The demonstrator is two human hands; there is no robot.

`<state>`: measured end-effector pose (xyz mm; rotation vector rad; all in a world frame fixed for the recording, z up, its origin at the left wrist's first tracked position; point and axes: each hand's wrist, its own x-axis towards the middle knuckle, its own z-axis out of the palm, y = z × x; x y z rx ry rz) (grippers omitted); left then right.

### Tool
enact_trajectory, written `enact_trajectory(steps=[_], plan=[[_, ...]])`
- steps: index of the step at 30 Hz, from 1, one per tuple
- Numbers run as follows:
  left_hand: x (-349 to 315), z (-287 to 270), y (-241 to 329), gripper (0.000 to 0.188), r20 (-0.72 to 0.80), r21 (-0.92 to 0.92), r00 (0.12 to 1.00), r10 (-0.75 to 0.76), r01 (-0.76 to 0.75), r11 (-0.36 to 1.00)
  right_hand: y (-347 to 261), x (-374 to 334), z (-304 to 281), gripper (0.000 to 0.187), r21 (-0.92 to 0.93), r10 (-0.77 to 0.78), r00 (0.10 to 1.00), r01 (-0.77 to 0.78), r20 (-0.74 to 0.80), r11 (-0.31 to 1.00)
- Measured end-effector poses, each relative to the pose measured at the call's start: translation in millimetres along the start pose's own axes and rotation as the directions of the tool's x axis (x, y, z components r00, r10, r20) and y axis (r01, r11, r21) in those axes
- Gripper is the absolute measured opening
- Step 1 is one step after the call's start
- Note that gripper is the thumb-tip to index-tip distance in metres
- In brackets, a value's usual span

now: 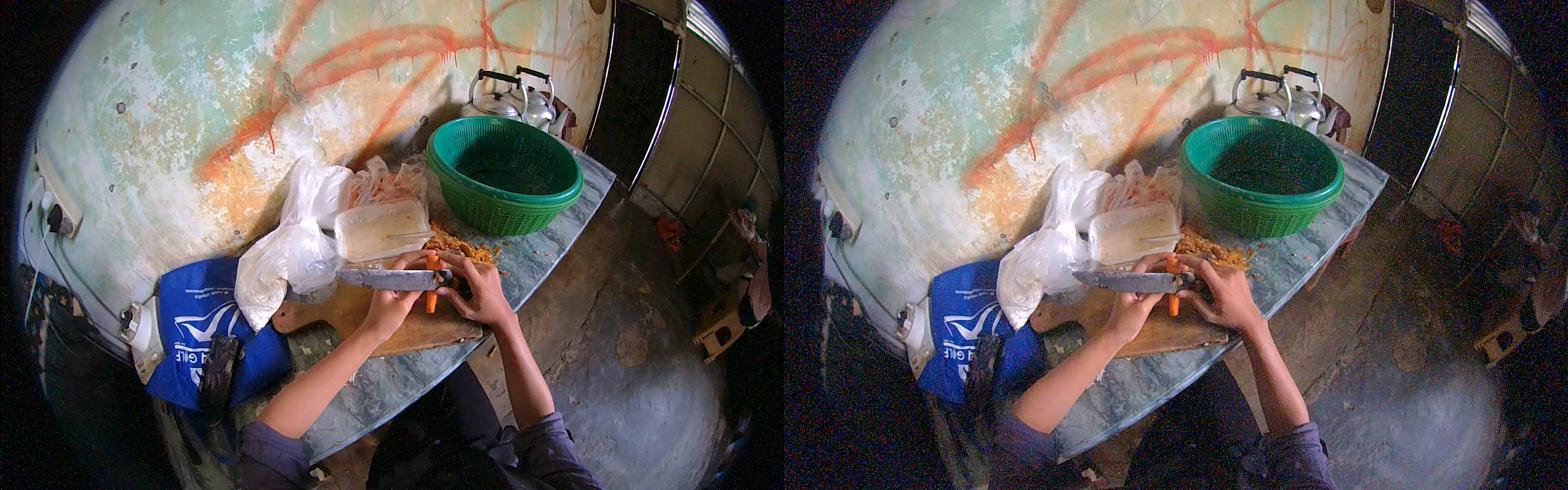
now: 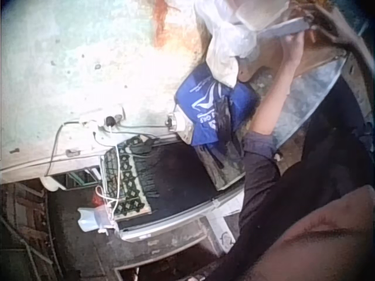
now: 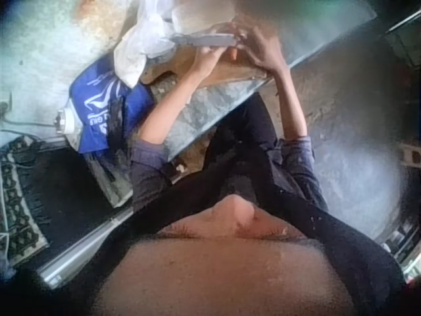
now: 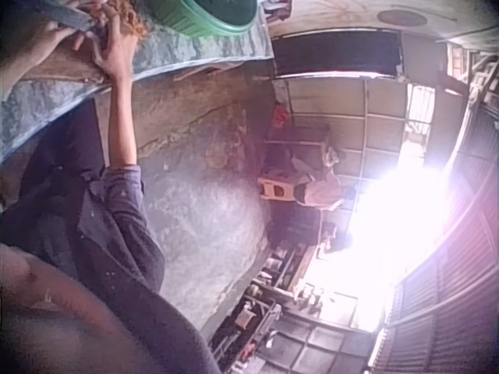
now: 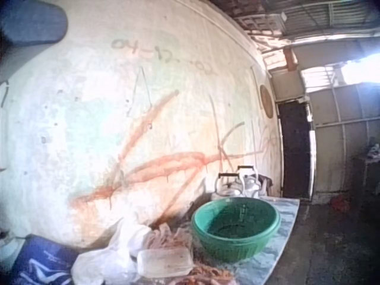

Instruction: The person peels a carrot using a knife and then slices it into rounds on a wooden cutting board.

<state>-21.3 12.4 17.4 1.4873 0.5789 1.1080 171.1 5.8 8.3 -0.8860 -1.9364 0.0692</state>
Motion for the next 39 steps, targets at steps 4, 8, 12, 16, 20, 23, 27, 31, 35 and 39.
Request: enact_trajectory(steps=[4, 8, 12, 16, 20, 23, 27, 31, 35, 39], plan=[[1.1, -0.8, -7.7, 0.03, 0.02, 0.023, 0.999, 0.042, -0.042, 0.999, 0.7, -4.4, -3.0, 0.045, -0.061, 0.031, 1.0, -0.03, 0.007, 0.998], [-3.8, -4.6, -9.8, 0.027, 0.064, 0.141, 0.997, -0.032, 0.022, 0.99, 0.2, -6.8, -6.3, 0.043, -0.104, 0.08, 0.996, -0.077, 0.028, 0.992], [-1.0, -0.9, -8.5, 0.035, 0.024, 0.072, 0.998, 0.054, -0.055, 0.996, -6.5, 1.9, -5.6, 0.041, 0.011, 0.031, 0.999, -0.03, -0.039, 0.999], [-0.6, 1.6, -4.7, 0.041, 0.029, 0.027, 0.997, 0.07, -0.071, 0.997, 0.2, -2.3, -3.3, 0.044, 0.002, 0.026, 0.999, -0.026, -0.019, 1.0], [-2.2, -0.4, -3.5, 0.041, 0.021, 0.069, 0.997, 0.074, -0.075, 0.995, 2.7, -4.5, -1.5, 0.045, -0.01, 0.048, 0.999, -0.048, 0.026, 0.999], [-0.2, 0.8, -6.3, 0.036, 0.017, 0.105, 0.995, 0.097, -0.098, 0.99, 1.7, -4.2, -4.6, 0.042, -0.038, 0.042, 0.999, -0.042, 0.01, 0.998], [-3.4, 1.5, -11.0, 0.027, -0.019, 0.103, 0.999, 0.05, -0.047, 0.994, -2.3, -1.9, -5.1, 0.037, -0.013, 0.044, 0.999, -0.044, -0.015, 0.999], [-3.5, -2.4, -17.4, 0.024, 0.007, 0.127, 0.999, 0.044, -0.045, 0.991, -3.2, -2.3, -4.0, 0.035, -0.023, 0.063, 0.996, -0.065, -0.062, 0.998], [-4.7, -1.8, -14.8, 0.03, -0.015, 0.075, 1.0, -0.004, 0.005, 0.997, -5.7, -3.6, -5.7, 0.036, -0.054, 0.186, 0.982, -0.187, -0.019, 0.981], [1.6, 4.2, -7.6, 0.043, -0.026, 0.058, 0.998, 0.062, -0.06, 0.996, -2.7, -4.2, -7.8, 0.04, -0.046, 0.142, 0.989, -0.143, -0.031, 0.989]])
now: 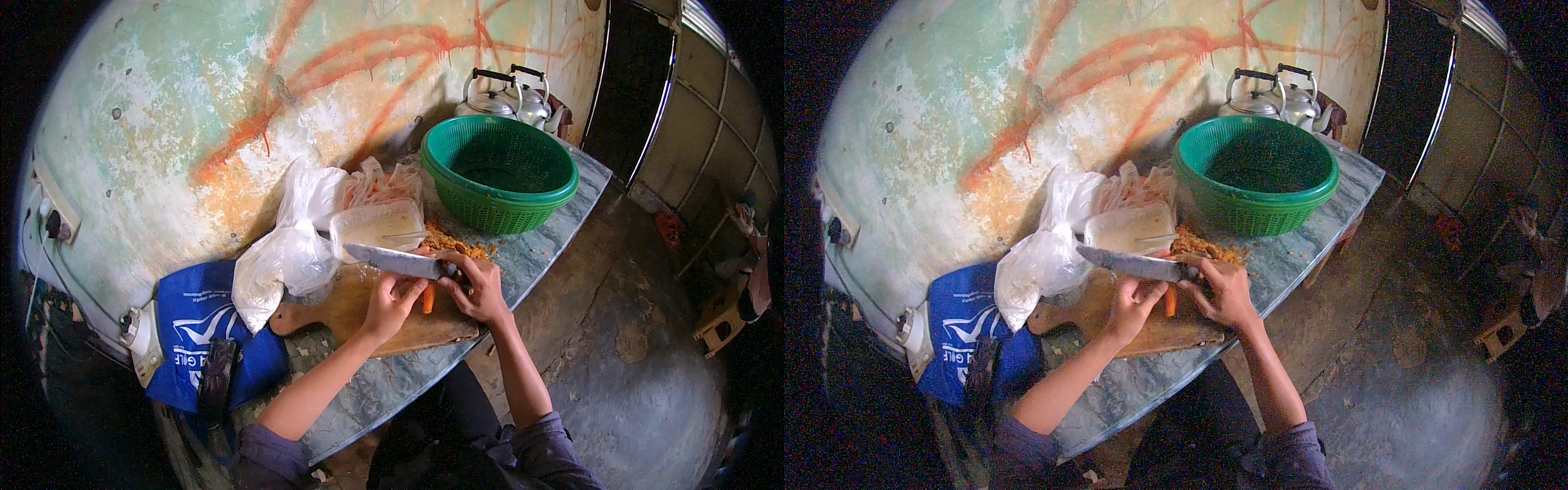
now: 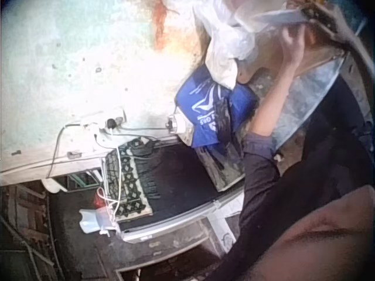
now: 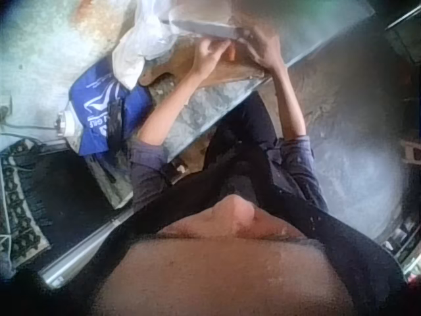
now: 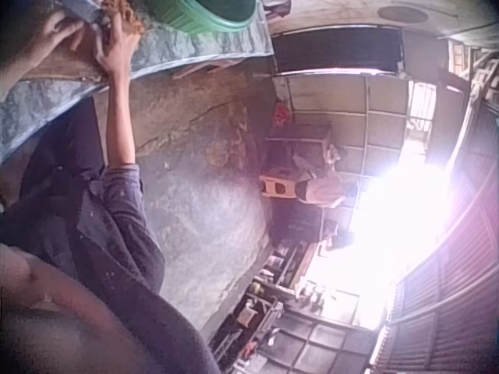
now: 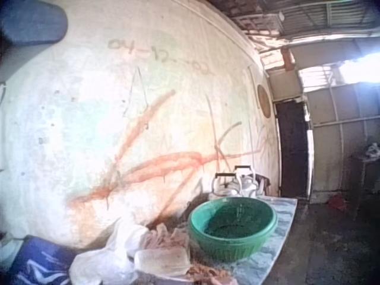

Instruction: The person peels a carrot using a knife and then slices it into rounds on a wooden cutting board.

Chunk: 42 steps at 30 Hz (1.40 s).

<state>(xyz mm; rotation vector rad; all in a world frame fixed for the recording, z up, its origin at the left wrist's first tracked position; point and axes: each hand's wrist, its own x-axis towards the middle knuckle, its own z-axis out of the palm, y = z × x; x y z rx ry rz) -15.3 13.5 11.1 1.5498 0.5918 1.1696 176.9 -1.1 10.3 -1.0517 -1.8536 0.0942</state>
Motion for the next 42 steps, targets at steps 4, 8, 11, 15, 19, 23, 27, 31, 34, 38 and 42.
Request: enact_trajectory(steps=[4, 8, 11, 15, 19, 23, 27, 31, 34, 38, 42], plan=[[0.0, -1.8, 0.1, 0.045, -0.033, 0.033, 0.994, 0.1, -0.099, 0.995, -6.2, 1.8, 5.3, 0.046, 0.019, -0.006, 1.0, 0.006, -0.013, 1.0], [-3.4, -1.3, 3.0, 0.044, -0.01, -0.01, 1.0, -0.01, 0.01, 1.0, -4.6, 1.0, 4.0, 0.048, 0.008, 0.005, 1.0, -0.005, 0.014, 1.0], [-2.9, -2.1, 3.4, 0.042, 0.01, 0.008, 1.0, 0.011, -0.011, 1.0, -2.1, 1.6, 3.8, 0.047, -0.026, -0.045, 0.999, 0.045, 0.029, 0.999], [-3.6, -3.5, -3.5, 0.032, -0.012, 0.03, 0.999, 0.043, -0.043, 0.999, -8.6, 4.6, -3.4, 0.042, -0.018, -0.04, 0.996, 0.042, 0.083, 0.999], [-5.0, 0.6, -5.0, 0.025, -0.024, 0.018, 0.999, 0.027, -0.026, 0.999, -6.4, 4.1, -2.0, 0.037, 0.001, -0.076, 0.997, 0.076, 0.018, 0.997], [-5.8, -4.1, -6.5, 0.023, -0.01, 0.066, 1.0, -0.007, 0.008, 0.998, -8.3, 5.5, -0.3, 0.036, 0.002, -0.095, 0.995, 0.095, 0.003, 0.995], [-5.3, -2.0, -5.4, 0.022, 0.022, 0.116, 1.0, -0.022, 0.019, 0.993, 2.8, -2.3, 3.9, 0.037, -0.087, 0.026, 1.0, -0.027, -0.01, 0.996], [-3.5, -4.6, -0.5, 0.038, -0.003, 0.047, 0.98, -0.198, 0.198, 0.979, 0.7, -0.1, 4.3, 0.041, -0.104, 0.043, 0.998, -0.047, -0.04, 0.993], [0.1, 0.7, -1.3, 0.046, -0.055, -0.12, 0.998, -0.043, 0.036, 0.992, -3.6, 2.0, 1.7, 0.049, -0.027, -0.017, 0.999, 0.017, -0.027, 1.0], [-3.9, -2.2, 1.4, 0.05, -0.057, -0.022, 0.998, -0.04, 0.039, 0.999, -10.9, 4.0, -2.7, 0.057, -0.073, 0.064, 0.985, -0.053, 0.16, 0.996], [-2.6, -0.3, 3.5, 0.043, -0.04, 0.003, 0.999, 0.017, -0.017, 1.0, -9.2, 2.0, -3.8, 0.056, -0.088, 0.033, 0.991, -0.022, 0.133, 0.996]])
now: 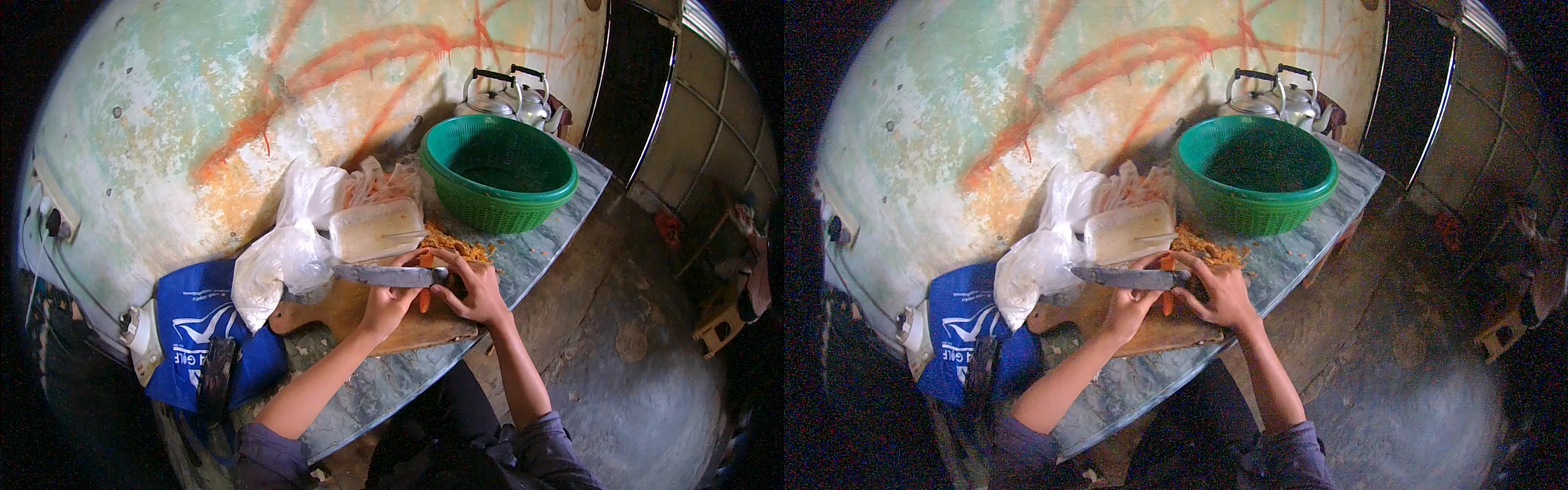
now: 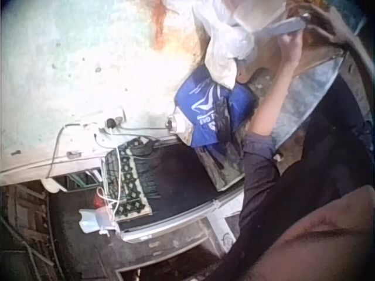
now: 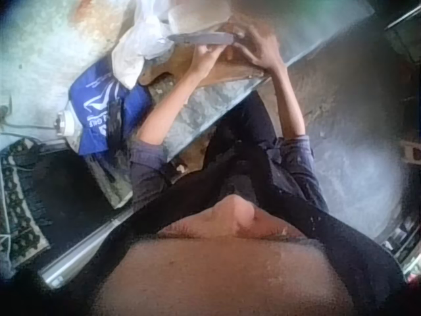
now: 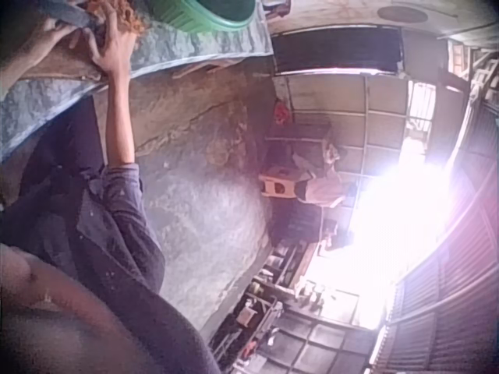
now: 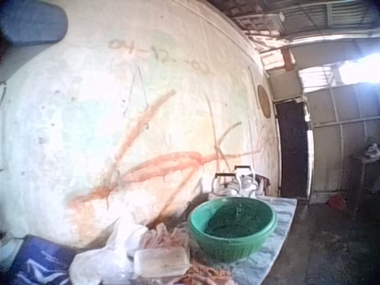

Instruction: The person peels a carrot using a knife and then slices it into rounds on a wooden cutting board.

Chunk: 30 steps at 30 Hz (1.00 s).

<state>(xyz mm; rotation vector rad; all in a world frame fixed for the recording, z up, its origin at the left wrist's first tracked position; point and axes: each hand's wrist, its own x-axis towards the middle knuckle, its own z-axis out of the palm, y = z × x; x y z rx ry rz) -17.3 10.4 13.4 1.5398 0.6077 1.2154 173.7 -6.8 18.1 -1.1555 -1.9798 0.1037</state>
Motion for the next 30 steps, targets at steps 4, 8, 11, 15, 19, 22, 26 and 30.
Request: enact_trajectory(steps=[4, 8, 11, 15, 19, 22, 26, 30], plan=[[0.9, -0.5, 4.4, 0.04, 0.036, 0.014, 0.999, -0.025, 0.024, 1.0, 4.2, -1.4, 4.1, 0.053, -0.013, -0.036, 0.999, 0.035, -0.035, 0.999], [0.5, 0.1, 9.5, 0.039, 0.065, -0.017, 0.996, -0.068, 0.069, 0.997, 3.8, -1.2, 3.4, 0.049, -0.012, -0.047, 0.998, 0.046, -0.039, 0.999], [2.7, -1.1, 0.9, 0.037, 0.055, 0.019, 0.998, 0.014, -0.015, 1.0, 2.7, -0.7, 4.1, 0.048, 0.006, -0.061, 0.995, 0.062, -0.083, 0.998], [-0.2, -3.0, -7.4, 0.028, 0.031, 0.073, 1.0, -0.005, 0.003, 0.997, 2.2, -0.4, 5.5, 0.044, -0.011, -0.059, 0.992, 0.058, -0.111, 0.998], [-2.3, -1.7, -1.7, 0.019, 0.058, 0.084, 0.992, -0.114, 0.109, 0.991, 4.3, -0.7, 6.5, 0.042, -0.011, -0.056, 0.987, 0.055, -0.148, 0.998], [-1.7, -4.2, -3.0, 0.035, 0.053, 0.037, 0.975, -0.218, 0.216, 0.976, 7.4, -0.9, 8.3, 0.042, -0.024, -0.035, 0.991, 0.032, -0.132, 0.999], [0.4, 1.2, 5.3, 0.043, 0.009, -0.187, 0.982, -0.189, 0.188, 0.964, 9.3, -1.4, 9.0, 0.044, 0.026, -0.027, 0.991, 0.03, -0.135, 0.999], [-0.6, -6.4, 0.0, 0.046, 0.022, -0.242, 0.978, -0.207, 0.207, 0.948, 0.5, 2.5, 4.3, 0.048, 0.073, -0.034, 0.994, 0.042, -0.106, 0.996]])
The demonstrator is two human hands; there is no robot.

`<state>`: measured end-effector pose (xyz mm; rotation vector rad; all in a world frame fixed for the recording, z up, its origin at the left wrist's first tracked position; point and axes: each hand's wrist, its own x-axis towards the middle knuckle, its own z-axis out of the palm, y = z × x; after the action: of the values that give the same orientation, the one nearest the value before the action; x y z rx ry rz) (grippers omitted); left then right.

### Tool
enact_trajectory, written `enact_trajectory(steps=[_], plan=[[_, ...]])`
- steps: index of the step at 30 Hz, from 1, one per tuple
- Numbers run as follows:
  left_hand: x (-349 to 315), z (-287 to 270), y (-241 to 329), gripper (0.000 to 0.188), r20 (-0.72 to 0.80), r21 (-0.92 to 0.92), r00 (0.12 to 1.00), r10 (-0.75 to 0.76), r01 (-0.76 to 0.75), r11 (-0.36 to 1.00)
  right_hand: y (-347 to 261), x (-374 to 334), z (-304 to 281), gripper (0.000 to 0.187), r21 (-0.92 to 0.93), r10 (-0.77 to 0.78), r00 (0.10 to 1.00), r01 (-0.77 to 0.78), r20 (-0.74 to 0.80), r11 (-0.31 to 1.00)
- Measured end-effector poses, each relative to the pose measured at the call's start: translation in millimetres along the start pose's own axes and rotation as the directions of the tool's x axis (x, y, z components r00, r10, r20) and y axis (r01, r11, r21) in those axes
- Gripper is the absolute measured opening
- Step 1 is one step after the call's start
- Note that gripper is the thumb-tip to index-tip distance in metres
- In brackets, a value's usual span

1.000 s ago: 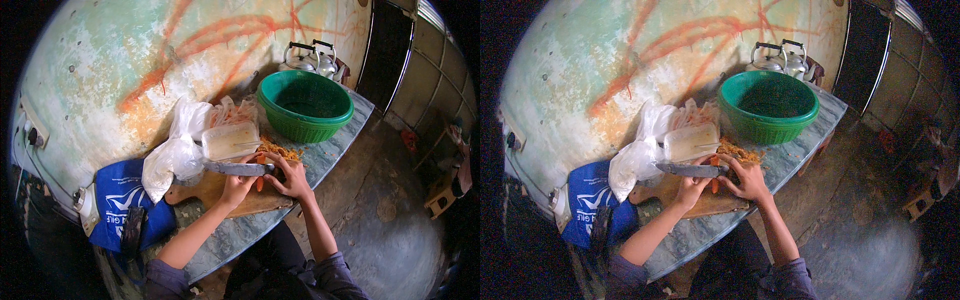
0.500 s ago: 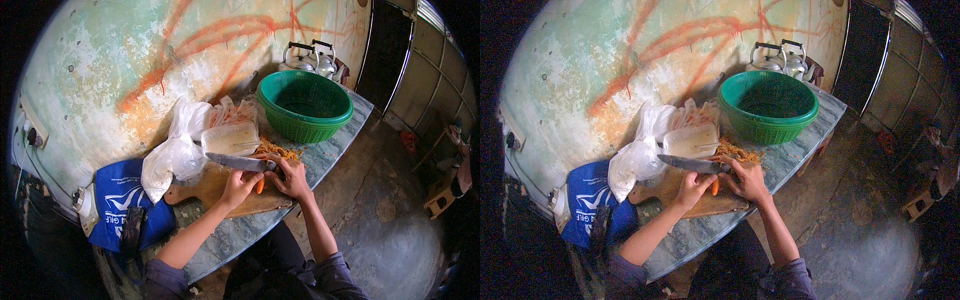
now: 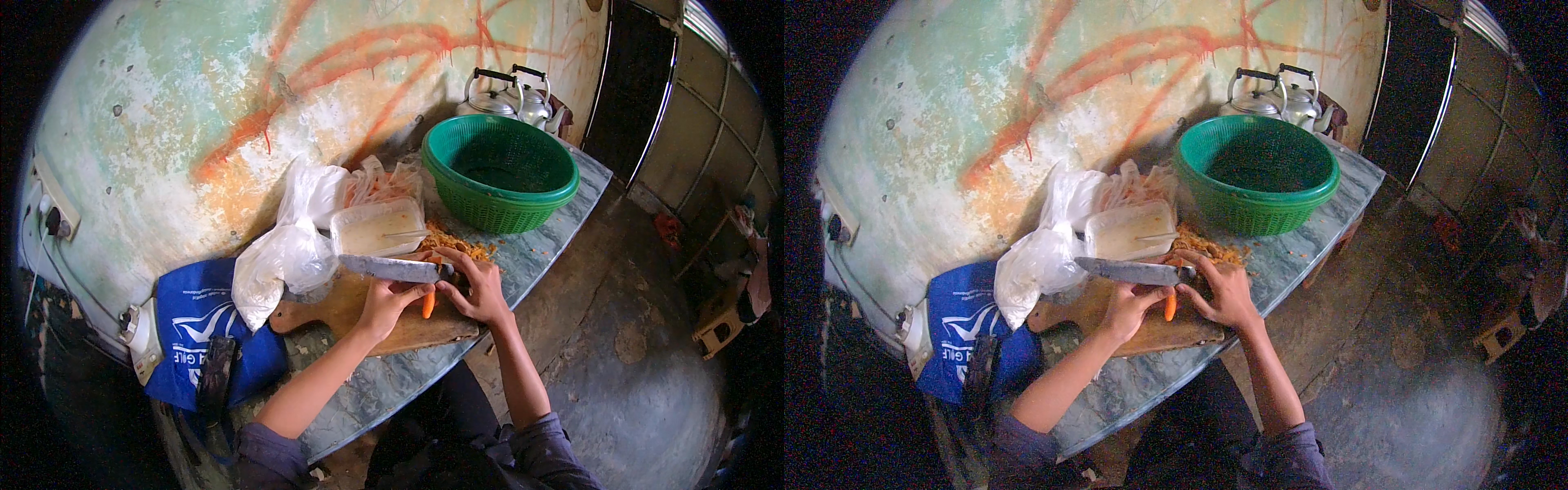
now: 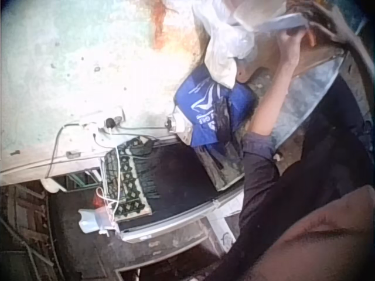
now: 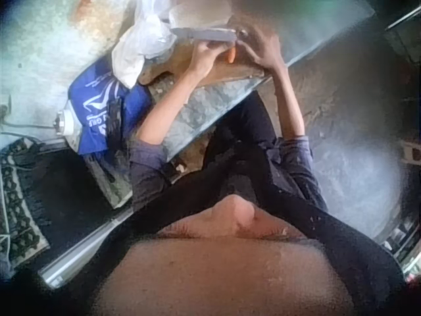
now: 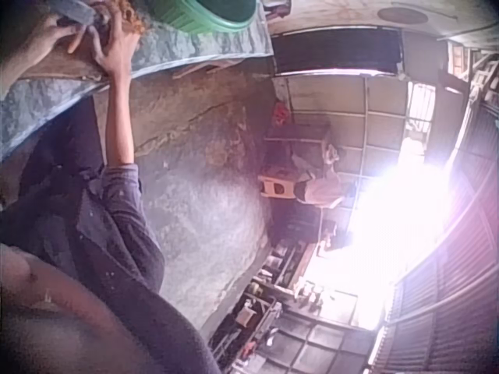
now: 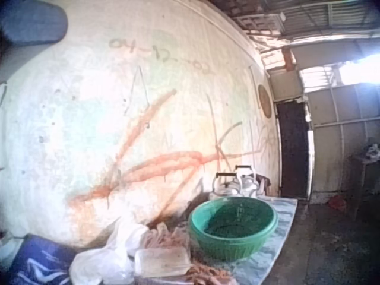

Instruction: The person peels a carrot using a knife and then slices it into rounds on a wooden cutting board.

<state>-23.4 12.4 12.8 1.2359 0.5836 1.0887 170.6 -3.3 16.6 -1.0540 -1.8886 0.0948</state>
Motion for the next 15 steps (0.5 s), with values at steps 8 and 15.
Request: enact_trajectory(steps=[8, 15], plan=[[4.3, 1.0, -2.2, 0.058, 0.103, -0.07, 0.994, -0.027, 0.035, 0.997, 9.5, -2.1, 2.4, 0.053, -0.051, -0.045, 0.995, 0.041, -0.086, 0.998], [4.2, -3.5, -3.1, 0.061, 0.001, 0.068, 0.997, 0.075, -0.075, 0.995, -4.7, 0.9, -7.4, 0.068, -0.082, 0.027, 0.99, -0.016, 0.139, 0.997]])
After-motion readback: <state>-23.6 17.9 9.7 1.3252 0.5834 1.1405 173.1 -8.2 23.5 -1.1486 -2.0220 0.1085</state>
